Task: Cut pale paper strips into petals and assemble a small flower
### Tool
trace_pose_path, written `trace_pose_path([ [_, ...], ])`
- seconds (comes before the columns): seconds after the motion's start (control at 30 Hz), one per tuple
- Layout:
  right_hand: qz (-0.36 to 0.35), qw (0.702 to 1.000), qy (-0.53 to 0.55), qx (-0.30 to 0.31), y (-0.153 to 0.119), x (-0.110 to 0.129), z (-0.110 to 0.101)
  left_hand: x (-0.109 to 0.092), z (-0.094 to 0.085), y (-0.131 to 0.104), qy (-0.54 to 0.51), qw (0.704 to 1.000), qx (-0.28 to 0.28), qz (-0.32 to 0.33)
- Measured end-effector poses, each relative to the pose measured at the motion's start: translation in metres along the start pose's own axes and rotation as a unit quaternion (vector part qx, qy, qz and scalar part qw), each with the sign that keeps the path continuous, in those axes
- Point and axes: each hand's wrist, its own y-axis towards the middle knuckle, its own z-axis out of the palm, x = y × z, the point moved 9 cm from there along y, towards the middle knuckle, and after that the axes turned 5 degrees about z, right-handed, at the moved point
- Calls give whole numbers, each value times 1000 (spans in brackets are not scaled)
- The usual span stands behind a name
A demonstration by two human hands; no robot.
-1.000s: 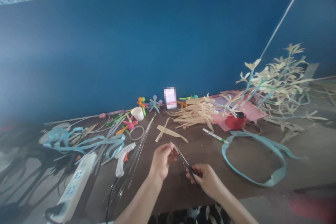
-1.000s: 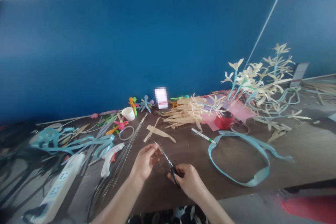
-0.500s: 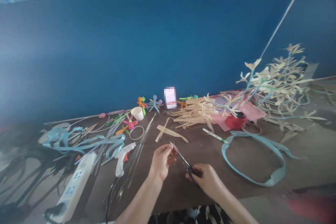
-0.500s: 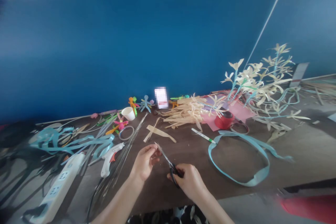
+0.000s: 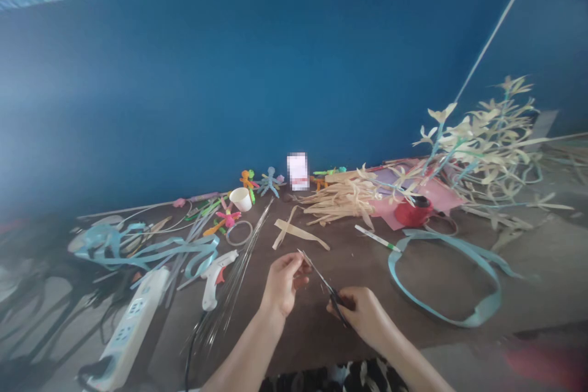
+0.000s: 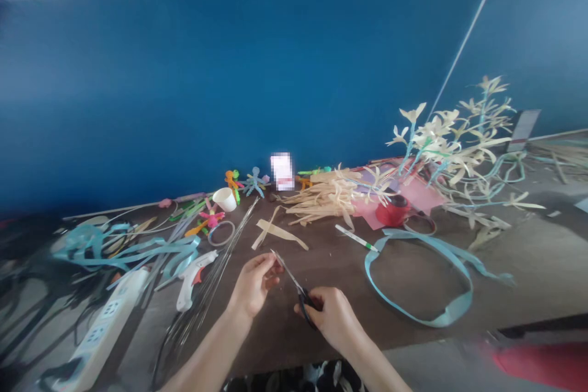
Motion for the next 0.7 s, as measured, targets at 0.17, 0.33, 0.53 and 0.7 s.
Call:
trace_pose_path([
  [0.17, -3, 1000, -13, -5, -1, 1, -3, 0, 1, 1, 3, 1000, 2, -1],
  [0.33, -6, 999, -34, -13, 0, -1, -7, 2, 1, 2, 4, 1000, 2, -4],
  [0.53, -24, 996, -80, -14, 2, -1, -10, 2, 2, 2, 17, 1000, 2, -8],
  [0.7, -39, 993, -113, -22, 1, 2, -16, 3, 3, 4, 21, 1000, 6, -10],
])
